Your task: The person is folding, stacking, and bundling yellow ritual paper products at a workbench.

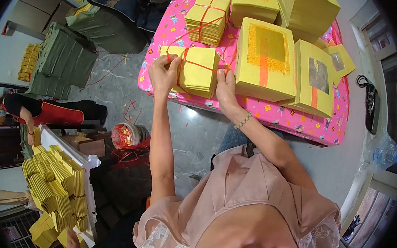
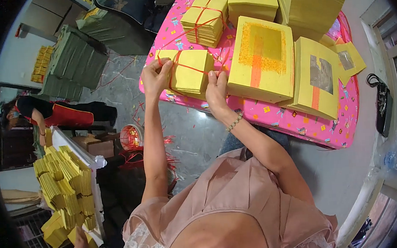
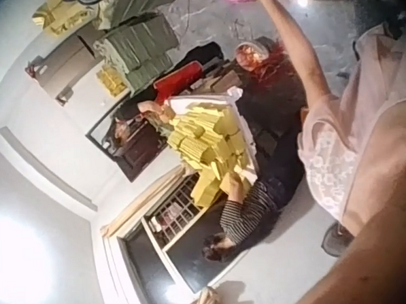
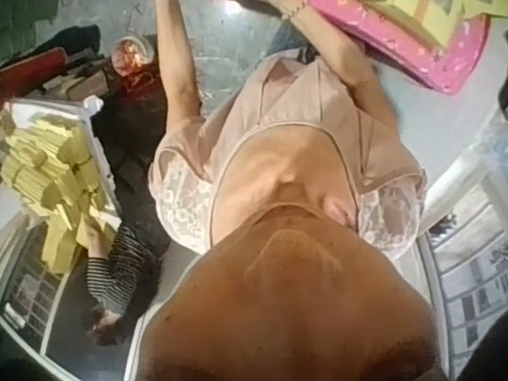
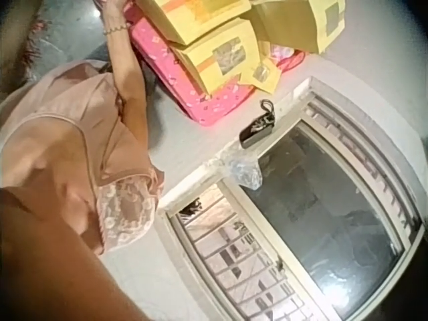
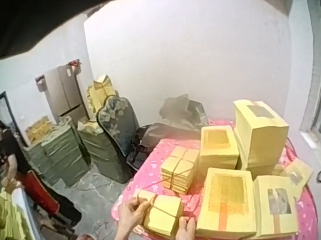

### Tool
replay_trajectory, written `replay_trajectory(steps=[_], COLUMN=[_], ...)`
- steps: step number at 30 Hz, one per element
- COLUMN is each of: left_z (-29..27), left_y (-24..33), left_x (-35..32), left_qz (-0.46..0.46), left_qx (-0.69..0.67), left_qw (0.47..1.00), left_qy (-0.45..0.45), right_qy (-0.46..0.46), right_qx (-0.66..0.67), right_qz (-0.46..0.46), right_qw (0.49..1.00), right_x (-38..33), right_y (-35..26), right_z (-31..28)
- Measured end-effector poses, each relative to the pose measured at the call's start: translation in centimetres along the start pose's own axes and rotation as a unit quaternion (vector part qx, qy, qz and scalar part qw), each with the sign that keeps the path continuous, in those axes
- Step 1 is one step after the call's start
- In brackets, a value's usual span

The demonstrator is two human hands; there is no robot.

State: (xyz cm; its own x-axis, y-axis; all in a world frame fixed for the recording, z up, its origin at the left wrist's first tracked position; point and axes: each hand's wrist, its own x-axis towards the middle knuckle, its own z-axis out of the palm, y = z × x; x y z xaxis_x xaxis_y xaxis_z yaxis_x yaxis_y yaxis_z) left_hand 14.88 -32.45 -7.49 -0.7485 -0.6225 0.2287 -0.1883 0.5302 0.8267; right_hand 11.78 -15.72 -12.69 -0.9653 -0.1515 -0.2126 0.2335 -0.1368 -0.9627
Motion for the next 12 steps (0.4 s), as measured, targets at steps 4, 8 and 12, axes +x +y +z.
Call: replay_trajectory(steps=[4,8,12], left_z=[-0.3,-0.4,-1.3], left_y=[-0.5,-1.4,-2.1], left_x=[0.2,0.3,0.6], left_qz=[0.093,0.116,0.034], left_qx=[0.089,0.129,-0.008], left_qw=[0.992,0.984,0.999], left_qy=[0.011,0.029,-0.017], right_qy=[0.023,0.022,0.024], right_qx=[-0.063,-0.026,-0.025], right_qz=[-0.015,0.007,0.045], right_qw=[0.998,0.999,0.998], right_x=[1.1,1.5,1.7], right_y=[1.5,1.8,1.7], right_z=[-0.3,0.1,0.2])
